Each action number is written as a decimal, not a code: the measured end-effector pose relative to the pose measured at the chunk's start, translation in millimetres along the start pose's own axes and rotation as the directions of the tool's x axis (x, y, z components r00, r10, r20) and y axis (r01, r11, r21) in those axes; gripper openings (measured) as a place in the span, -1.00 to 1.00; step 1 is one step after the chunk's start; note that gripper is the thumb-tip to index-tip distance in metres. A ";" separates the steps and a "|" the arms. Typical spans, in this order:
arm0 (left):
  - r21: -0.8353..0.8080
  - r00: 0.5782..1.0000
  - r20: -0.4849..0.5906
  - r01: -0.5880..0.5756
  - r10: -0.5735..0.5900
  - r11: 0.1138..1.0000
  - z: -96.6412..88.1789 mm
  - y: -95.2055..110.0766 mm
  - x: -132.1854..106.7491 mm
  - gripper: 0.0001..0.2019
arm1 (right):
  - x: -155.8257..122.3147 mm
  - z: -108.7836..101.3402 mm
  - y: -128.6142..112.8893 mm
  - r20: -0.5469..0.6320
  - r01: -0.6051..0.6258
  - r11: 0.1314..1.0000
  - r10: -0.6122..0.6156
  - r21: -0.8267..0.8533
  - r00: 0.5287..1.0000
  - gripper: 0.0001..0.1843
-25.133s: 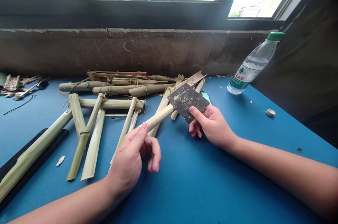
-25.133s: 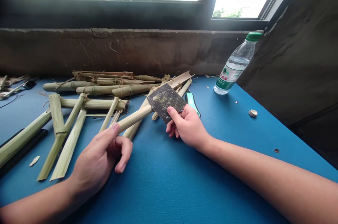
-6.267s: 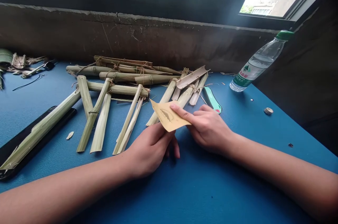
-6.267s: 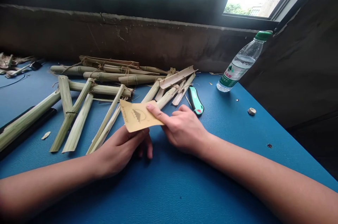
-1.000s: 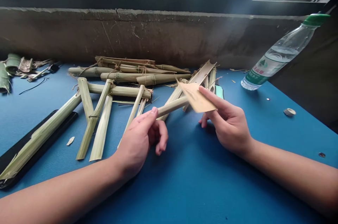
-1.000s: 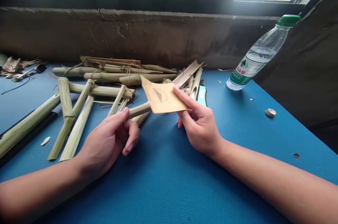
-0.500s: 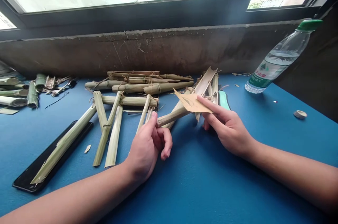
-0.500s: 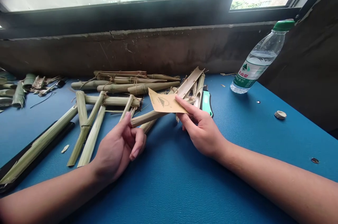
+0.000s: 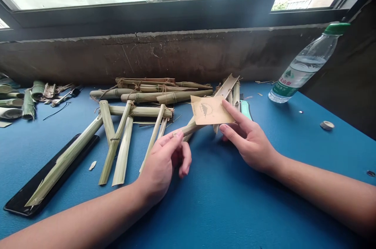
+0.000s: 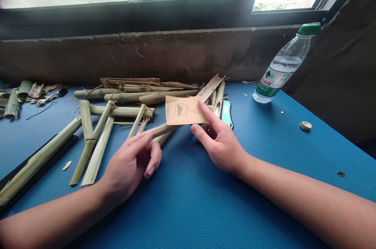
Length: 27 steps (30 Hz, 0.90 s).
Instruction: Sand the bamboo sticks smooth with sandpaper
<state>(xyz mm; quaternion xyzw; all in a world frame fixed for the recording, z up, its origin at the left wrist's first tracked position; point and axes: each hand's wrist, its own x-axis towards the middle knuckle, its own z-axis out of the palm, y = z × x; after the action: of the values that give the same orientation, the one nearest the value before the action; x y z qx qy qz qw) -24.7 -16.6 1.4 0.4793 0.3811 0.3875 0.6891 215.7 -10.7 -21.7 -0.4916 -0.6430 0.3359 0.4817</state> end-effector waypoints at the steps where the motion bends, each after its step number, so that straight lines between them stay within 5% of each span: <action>1: -0.010 1.000 0.010 0.005 -0.004 1.000 -0.5 -0.1 0.0 -0.32 | -0.1 -0.4 -1.3 0.001 0.009 1.000 -0.009 0.009 1.000 -0.20; 8: 0.014 0.999 0.028 0.020 -0.021 1.000 0.0 0.9 -0.8 -0.26 | -0.4 0.3 -4.5 -0.022 0.042 0.999 -0.042 0.003 0.999 -0.35; 16: 0.025 0.996 0.074 -0.041 0.039 0.999 1.3 1.9 -2.6 -0.87 | -4.4 4.8 -4.9 -0.048 0.119 0.992 -0.120 -0.029 0.992 -0.35; 20: 0.057 0.996 0.087 -0.034 0.029 0.998 1.8 2.0 -2.5 -0.84 | -9.2 4.2 -7.8 -0.071 0.213 0.971 -0.222 -0.108 0.973 -0.48; 27: 0.130 0.998 0.054 -0.032 0.025 0.991 1.7 -2.0 -3.0 -0.79 | -18.0 4.2 -9.3 0.209 0.529 0.822 -0.490 -0.213 0.846 -0.31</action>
<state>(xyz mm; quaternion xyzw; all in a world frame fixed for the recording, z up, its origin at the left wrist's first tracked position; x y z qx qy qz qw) -24.1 -20.4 0.4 0.5387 0.3807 0.3588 0.6604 209.8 -30.4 -19.8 -0.3350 -0.8228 0.1414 0.4368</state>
